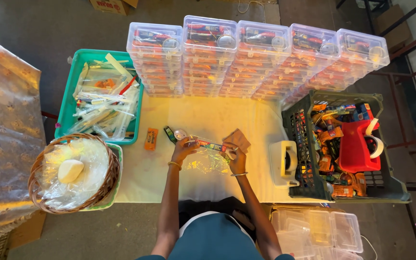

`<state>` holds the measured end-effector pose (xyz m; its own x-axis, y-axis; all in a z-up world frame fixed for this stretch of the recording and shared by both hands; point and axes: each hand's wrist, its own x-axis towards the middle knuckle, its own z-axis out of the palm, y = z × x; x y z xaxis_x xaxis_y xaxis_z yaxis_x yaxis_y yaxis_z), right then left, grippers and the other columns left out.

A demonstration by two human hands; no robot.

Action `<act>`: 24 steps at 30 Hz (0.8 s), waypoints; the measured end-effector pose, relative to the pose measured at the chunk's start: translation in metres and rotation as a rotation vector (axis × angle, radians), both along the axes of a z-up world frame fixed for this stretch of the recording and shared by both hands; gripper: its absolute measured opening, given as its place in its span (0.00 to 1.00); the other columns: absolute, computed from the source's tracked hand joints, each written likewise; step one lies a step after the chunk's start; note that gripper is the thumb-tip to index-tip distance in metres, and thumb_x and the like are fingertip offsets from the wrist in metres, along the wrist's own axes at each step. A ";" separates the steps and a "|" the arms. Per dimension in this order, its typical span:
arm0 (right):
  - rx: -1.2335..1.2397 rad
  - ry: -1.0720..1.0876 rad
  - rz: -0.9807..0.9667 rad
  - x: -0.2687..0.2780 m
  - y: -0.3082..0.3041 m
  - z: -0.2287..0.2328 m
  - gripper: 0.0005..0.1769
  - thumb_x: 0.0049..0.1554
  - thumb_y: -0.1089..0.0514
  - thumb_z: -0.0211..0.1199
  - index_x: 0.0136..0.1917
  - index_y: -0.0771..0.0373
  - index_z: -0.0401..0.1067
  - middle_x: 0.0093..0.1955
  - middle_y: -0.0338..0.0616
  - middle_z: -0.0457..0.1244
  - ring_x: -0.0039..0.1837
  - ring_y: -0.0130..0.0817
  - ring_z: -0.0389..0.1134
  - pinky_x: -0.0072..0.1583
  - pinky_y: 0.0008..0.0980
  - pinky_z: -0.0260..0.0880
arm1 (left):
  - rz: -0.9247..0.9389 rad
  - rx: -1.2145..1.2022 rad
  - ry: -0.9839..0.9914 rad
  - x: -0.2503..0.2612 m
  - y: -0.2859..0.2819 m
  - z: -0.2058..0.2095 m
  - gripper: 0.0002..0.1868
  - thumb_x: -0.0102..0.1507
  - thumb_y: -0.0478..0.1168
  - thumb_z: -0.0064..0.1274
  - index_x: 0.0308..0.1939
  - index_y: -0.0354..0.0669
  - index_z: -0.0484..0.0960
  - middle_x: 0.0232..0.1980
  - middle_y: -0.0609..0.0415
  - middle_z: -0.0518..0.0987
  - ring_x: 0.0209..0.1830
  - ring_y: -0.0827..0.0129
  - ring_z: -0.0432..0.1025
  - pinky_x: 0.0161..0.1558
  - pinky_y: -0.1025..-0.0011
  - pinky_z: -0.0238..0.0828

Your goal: The person stands at a table and organizes small items, including a small tin and packaged goods, into a clear plastic container. They handle the items with their hands, placing them into the container and then setting the container aside. The person also handles a small brown packet and a green item on the table.

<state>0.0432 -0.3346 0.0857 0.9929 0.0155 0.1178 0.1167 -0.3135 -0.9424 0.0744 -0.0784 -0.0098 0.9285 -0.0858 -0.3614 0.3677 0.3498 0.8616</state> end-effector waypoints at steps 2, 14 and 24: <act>-0.039 -0.074 -0.004 0.000 0.002 0.008 0.22 0.50 0.58 0.77 0.57 0.61 0.76 0.58 0.43 0.71 0.58 0.32 0.73 0.57 0.32 0.73 | -0.021 -0.001 -0.068 -0.006 -0.001 0.001 0.19 0.62 0.36 0.65 0.56 0.37 0.81 0.43 0.53 0.85 0.40 0.71 0.78 0.39 0.75 0.76; -0.100 -0.147 0.011 0.009 0.012 -0.014 0.23 0.42 0.56 0.82 0.47 0.62 0.75 0.58 0.47 0.70 0.60 0.39 0.72 0.55 0.37 0.73 | -0.109 0.093 0.101 -0.022 0.012 0.042 0.21 0.59 0.38 0.65 0.56 0.43 0.81 0.46 0.57 0.85 0.46 0.73 0.80 0.44 0.74 0.76; -0.158 -0.021 0.162 0.012 0.066 -0.040 0.22 0.43 0.57 0.81 0.48 0.61 0.74 0.54 0.42 0.71 0.55 0.35 0.72 0.52 0.35 0.73 | 0.134 -0.042 0.205 -0.057 0.059 -0.015 0.17 0.63 0.33 0.60 0.56 0.42 0.79 0.49 0.53 0.85 0.49 0.64 0.82 0.46 0.67 0.79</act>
